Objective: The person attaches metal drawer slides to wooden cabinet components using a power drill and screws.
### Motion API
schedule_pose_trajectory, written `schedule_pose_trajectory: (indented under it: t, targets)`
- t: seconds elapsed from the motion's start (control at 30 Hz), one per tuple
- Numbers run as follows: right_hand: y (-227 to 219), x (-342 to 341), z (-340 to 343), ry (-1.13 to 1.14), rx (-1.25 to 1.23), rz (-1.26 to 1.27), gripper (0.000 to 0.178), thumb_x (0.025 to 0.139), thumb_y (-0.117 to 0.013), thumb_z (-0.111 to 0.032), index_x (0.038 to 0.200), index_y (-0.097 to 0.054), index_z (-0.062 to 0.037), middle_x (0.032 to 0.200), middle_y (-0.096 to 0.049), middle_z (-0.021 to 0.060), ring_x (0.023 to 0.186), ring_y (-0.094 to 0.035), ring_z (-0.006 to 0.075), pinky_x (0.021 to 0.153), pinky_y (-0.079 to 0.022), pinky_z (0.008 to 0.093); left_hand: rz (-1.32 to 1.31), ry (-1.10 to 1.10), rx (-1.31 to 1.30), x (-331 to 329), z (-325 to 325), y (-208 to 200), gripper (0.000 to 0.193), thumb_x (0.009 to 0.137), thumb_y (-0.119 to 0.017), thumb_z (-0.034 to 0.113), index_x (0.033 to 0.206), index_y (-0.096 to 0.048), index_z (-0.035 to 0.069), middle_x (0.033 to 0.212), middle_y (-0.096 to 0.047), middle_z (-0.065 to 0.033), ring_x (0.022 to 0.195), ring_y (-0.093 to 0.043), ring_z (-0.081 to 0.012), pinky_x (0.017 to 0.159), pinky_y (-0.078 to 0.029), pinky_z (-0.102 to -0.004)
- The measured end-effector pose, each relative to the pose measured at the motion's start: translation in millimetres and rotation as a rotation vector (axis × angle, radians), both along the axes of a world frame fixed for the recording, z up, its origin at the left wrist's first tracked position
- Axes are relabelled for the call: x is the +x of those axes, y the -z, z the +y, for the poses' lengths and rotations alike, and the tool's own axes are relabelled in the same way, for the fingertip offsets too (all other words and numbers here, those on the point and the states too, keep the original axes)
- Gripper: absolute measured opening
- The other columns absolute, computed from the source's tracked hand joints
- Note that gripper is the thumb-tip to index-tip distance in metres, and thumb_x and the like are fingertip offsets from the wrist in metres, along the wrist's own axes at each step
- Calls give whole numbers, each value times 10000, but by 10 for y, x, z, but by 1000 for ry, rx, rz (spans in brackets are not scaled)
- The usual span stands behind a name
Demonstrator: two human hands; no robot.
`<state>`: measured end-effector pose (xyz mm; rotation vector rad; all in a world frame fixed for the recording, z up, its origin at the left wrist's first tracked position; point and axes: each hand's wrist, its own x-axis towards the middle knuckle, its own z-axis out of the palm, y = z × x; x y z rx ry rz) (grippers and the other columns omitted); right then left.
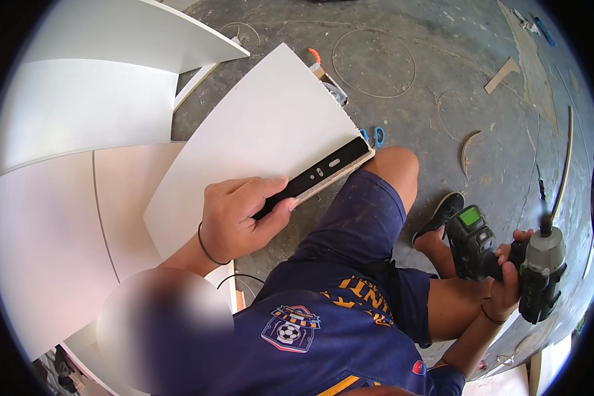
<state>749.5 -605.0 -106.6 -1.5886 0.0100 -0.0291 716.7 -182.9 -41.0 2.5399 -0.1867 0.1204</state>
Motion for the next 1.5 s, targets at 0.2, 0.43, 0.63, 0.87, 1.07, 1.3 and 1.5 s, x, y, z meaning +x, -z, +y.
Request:
schedule_pose_trajectory:
  t: [0.2,0.43,0.63,0.87,1.07,1.3,1.5]
  targets:
    - [-26,0,31,15,-18,18,707,751,-668,-177,1341,-360,60,1175,-525,169,752,-508,138,776,-433,327,-13,5,-13,7,-12,12,240,693,-762,60,898,-648,8,610,-597,-73,414,-478,-137,411,-367,-241]
    - [-31,27,35,4,-64,47,721,736,-686,-214,1326,-365,48,1150,-519,155,749,-513,136,769,-437,326,-40,0,-46,-14,-16,42,269,690,-746,22,937,-643,-1,531,-458,-19,422,-324,-86,412,-272,-224]
    - [-29,38,58,-8,-58,6,683,750,-665,-183,1322,-373,51,1169,-533,167,730,-508,128,751,-433,315,11,-22,-36,0,-47,-31,220,705,-745,25,896,-644,-18,679,-644,-103,443,-510,-124,429,-399,-228]
    - [-56,47,78,3,-73,31,725,738,-710,-240,1314,-382,53,1137,-531,143,749,-531,126,763,-452,318,19,-29,-35,2,-51,-31,220,706,-747,24,895,-643,-18,685,-648,-111,464,-543,-140,444,-422,-231]
    - [-62,57,81,-12,-88,34,721,743,-706,-241,1311,-383,62,1122,-540,138,757,-533,129,764,-452,318,10,-27,-37,8,-61,-26,220,709,-745,24,897,-639,-17,683,-647,-117,473,-559,-145,447,-428,-235]
    - [-69,35,87,15,-82,47,735,739,-714,-251,1312,-378,64,1140,-525,158,750,-527,133,758,-450,326,-70,12,-72,14,-37,51,280,709,-730,-2,969,-628,-2,554,-494,-23,422,-334,-71,404,-265,-219]
    - [-34,22,55,20,-59,45,737,734,-712,-231,1318,-368,59,1138,-528,165,742,-526,145,753,-448,333,-16,-44,-43,10,-74,2,223,699,-750,37,886,-635,-3,685,-650,-97,453,-542,-154,437,-418,-243]
